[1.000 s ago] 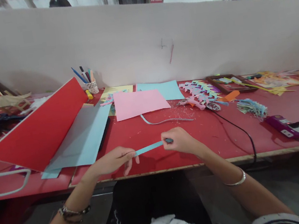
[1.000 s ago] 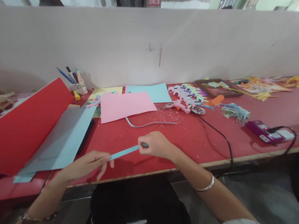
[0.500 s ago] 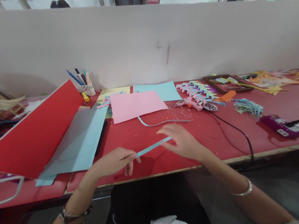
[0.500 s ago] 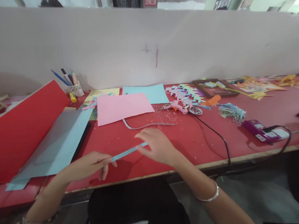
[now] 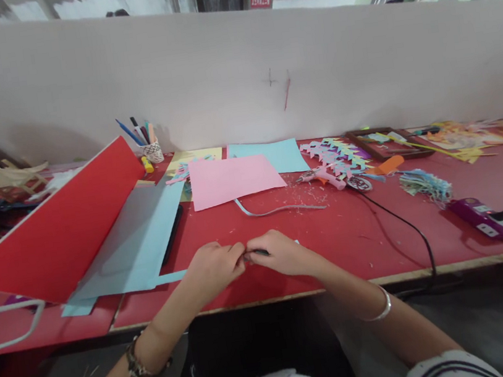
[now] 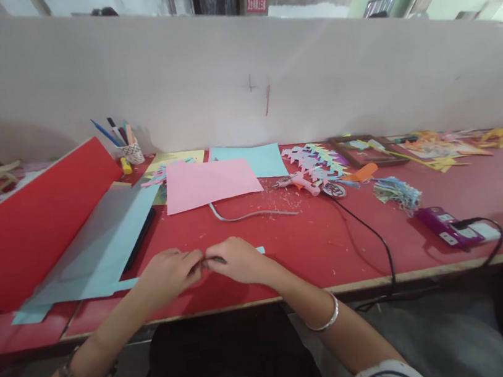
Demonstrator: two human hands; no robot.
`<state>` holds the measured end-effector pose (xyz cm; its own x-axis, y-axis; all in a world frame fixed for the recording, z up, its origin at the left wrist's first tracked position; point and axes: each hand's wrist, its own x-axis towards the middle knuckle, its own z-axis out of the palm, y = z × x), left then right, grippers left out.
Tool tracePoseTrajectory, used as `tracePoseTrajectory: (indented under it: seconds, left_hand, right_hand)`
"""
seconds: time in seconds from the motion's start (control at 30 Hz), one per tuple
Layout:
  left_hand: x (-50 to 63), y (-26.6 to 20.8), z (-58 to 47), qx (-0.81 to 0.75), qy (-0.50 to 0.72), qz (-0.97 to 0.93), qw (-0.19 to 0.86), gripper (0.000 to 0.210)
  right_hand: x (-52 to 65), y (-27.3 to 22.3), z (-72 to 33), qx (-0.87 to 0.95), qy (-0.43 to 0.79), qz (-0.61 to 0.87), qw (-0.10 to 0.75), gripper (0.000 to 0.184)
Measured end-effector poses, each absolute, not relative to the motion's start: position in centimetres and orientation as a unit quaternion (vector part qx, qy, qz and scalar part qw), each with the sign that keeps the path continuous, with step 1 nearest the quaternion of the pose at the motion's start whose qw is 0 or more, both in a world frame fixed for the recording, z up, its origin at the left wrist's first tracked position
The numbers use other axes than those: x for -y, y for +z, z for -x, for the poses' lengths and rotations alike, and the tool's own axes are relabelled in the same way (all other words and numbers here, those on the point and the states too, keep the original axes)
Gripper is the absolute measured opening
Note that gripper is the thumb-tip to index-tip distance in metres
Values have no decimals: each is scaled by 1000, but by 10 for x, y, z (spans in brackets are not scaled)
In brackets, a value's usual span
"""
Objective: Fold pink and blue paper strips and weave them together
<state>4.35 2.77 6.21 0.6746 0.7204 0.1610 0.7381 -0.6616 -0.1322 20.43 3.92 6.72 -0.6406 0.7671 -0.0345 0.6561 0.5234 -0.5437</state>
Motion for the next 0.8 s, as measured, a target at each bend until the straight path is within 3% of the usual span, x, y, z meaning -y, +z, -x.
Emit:
tracePoseTrajectory:
  seconds: [0.2, 0.37, 0.5, 0.63, 0.8]
  left_hand:
    - [-34, 50, -36, 288, -184, 909, 238, 24]
    - [-37, 49, -1, 337, -167, 887, 269, 25]
    - [-33, 53, 38, 418, -127, 855, 281, 29]
    - [-30, 60, 32, 468, -162, 847, 190, 33]
    - [-30, 65, -28, 386, -223, 894, 51, 42]
  right_hand:
    - [-40, 67, -217, 850, 332, 375, 160, 23]
    - [-46, 71, -255, 816, 344, 421, 199, 23]
    - [-48, 71, -294, 815, 255, 480, 199, 27]
    - [-44, 71, -297, 845, 183, 474, 166, 28]
    - [-34, 79, -256, 910, 103, 380, 131, 25]
